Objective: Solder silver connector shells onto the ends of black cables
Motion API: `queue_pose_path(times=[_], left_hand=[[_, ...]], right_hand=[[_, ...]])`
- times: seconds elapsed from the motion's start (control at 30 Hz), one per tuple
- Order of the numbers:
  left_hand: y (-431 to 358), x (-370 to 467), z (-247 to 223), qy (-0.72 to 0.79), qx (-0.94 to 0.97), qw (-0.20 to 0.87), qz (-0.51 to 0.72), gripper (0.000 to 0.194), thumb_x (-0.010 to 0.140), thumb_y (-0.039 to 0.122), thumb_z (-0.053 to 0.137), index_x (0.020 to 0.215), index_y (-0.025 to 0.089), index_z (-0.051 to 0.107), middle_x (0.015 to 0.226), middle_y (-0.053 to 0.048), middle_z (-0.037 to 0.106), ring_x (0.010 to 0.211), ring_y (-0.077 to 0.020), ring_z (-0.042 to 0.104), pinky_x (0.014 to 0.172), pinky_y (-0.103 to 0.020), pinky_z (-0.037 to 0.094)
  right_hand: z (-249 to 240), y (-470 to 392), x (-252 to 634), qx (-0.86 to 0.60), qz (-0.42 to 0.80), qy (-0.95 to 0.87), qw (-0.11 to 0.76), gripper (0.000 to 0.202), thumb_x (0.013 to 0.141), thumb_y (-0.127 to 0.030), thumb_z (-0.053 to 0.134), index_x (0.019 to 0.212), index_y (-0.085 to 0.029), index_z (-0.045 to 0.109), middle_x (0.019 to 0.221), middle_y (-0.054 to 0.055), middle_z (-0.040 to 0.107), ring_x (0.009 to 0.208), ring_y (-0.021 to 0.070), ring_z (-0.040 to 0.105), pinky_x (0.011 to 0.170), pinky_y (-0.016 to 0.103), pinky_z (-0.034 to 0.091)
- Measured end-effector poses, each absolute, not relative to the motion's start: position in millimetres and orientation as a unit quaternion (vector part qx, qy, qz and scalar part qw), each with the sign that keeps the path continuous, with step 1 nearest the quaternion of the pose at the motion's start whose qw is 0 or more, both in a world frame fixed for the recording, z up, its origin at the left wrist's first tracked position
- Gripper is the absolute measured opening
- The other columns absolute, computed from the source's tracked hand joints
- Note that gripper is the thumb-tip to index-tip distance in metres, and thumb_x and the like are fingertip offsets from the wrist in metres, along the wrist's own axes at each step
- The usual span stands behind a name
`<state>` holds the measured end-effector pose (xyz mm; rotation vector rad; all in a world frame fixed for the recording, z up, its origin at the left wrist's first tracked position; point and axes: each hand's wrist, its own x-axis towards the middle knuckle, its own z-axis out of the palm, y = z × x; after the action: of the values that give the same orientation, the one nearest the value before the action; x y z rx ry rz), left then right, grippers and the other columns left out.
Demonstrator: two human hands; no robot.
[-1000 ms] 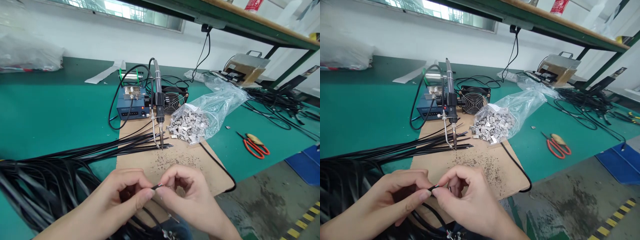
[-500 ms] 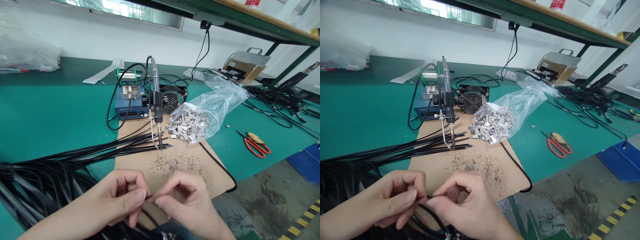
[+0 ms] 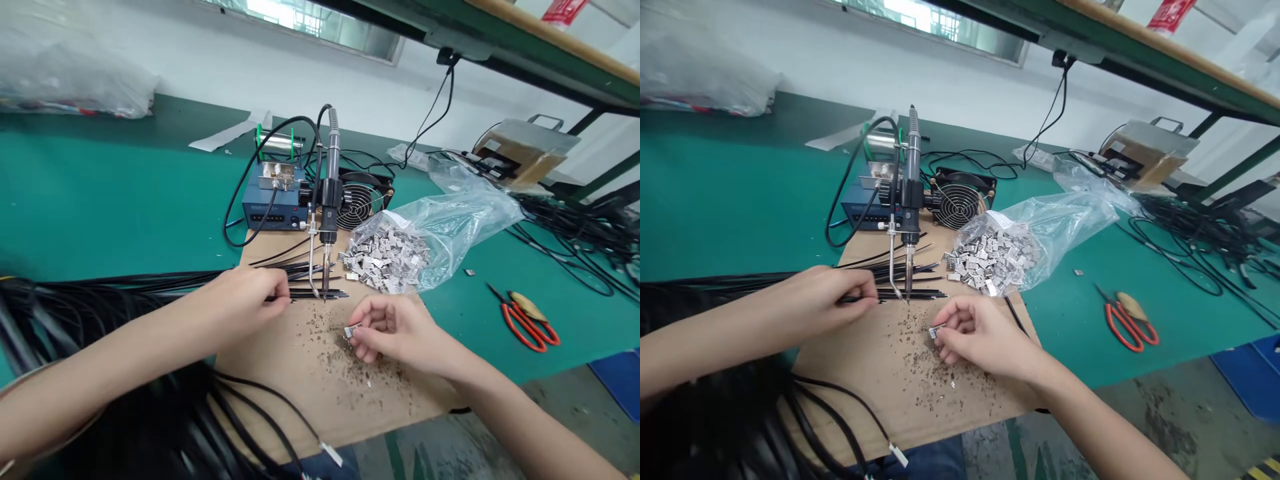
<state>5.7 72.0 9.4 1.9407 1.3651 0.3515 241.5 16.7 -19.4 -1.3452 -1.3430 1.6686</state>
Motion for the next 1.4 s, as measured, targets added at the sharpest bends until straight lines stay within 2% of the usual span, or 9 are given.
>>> queue_pose_path(times=[0.1,0.2,0.4,0.6,0.77,0.9,1.0,1.4], left_hand=[[80.9,15.7,-5.2,0.497,0.734,0.442,0.136,0.009,0.071,0.024,0.062,0.063,0.021,0.059,0.047,0.006,0.050,0.047,-0.0131,0.041,0.046,-0.022,0.027],[80.4,19.2,-15.2,0.486,0.703,0.496,0.152,0.017,0.077,0.036,0.059,0.069,0.021,0.055,0.047,0.009,0.042,0.044,-0.0112,0.038,0.045,-0.020,0.026],[69.3,19.8,-21.3,0.471,0.676,0.540,0.172,0.019,0.076,0.035,0.059,0.068,0.019,0.056,0.054,0.008,0.044,0.050,-0.0099,0.036,0.049,-0.020,0.025],[61.3,20.0,-30.4,0.490,0.681,0.517,0.169,0.024,0.078,0.042,0.056,0.069,0.019,0.057,0.053,0.007,0.044,0.051,-0.0108,0.033,0.048,-0.021,0.023],[60.6,19.9,-30.7,0.497,0.675,0.514,0.183,0.024,0.077,0.041,0.055,0.066,0.021,0.054,0.054,0.007,0.048,0.053,-0.0110,0.037,0.051,-0.022,0.027],[59.8,20.8,-31.0,0.509,0.667,0.513,0.183,0.022,0.076,0.041,0.055,0.067,0.021,0.056,0.065,0.002,0.065,0.062,-0.0157,0.053,0.058,-0.025,0.037],[58.3,20.8,-30.4,0.508,0.659,0.520,0.192,0.018,0.074,0.038,0.057,0.067,0.021,0.057,0.070,0.000,0.069,0.072,-0.0203,0.062,0.063,-0.028,0.042],[54.6,25.7,-27.1,0.499,0.638,0.523,0.264,0.014,0.075,0.027,0.060,0.064,0.020,0.056,0.057,0.007,0.065,0.051,-0.0072,0.052,0.047,-0.013,0.037]], right_hand=[[-22.3,36.3,229.8,-0.508,0.666,-0.472,0.275,0.013,0.069,-0.010,0.076,0.073,-0.014,0.064,0.059,0.000,0.070,0.051,0.0113,0.068,0.050,0.021,0.058],[-25.1,49.2,220.5,-0.518,0.675,-0.444,0.279,0.014,0.068,-0.008,0.076,0.072,-0.013,0.063,0.057,0.001,0.070,0.047,0.0100,0.067,0.047,0.018,0.056],[-35.3,51.2,215.6,-0.490,0.701,-0.385,0.347,0.015,0.071,-0.010,0.076,0.079,-0.014,0.064,0.063,0.001,0.073,0.052,0.0088,0.069,0.055,0.018,0.058],[-39.8,48.8,217.6,-0.468,0.718,-0.382,0.345,0.018,0.069,-0.014,0.080,0.079,-0.014,0.065,0.064,0.001,0.074,0.052,0.0097,0.069,0.052,0.019,0.058],[-37.1,49.2,219.1,-0.465,0.724,-0.380,0.338,0.020,0.066,-0.016,0.084,0.078,-0.015,0.068,0.064,0.002,0.074,0.049,0.0092,0.066,0.047,0.018,0.056],[-35.3,48.2,219.3,-0.459,0.730,-0.374,0.341,0.020,0.065,-0.016,0.085,0.077,-0.016,0.069,0.064,0.002,0.074,0.047,0.0087,0.063,0.045,0.018,0.054],[-34.7,47.4,220.1,-0.456,0.735,-0.371,0.340,0.019,0.065,-0.016,0.085,0.077,-0.016,0.070,0.065,0.001,0.075,0.046,0.0077,0.062,0.044,0.018,0.053],[-35.5,47.4,223.7,-0.429,0.753,-0.354,0.351,0.014,0.071,-0.023,0.085,0.078,-0.018,0.074,0.068,0.001,0.078,0.046,0.0031,0.059,0.047,0.012,0.048]])
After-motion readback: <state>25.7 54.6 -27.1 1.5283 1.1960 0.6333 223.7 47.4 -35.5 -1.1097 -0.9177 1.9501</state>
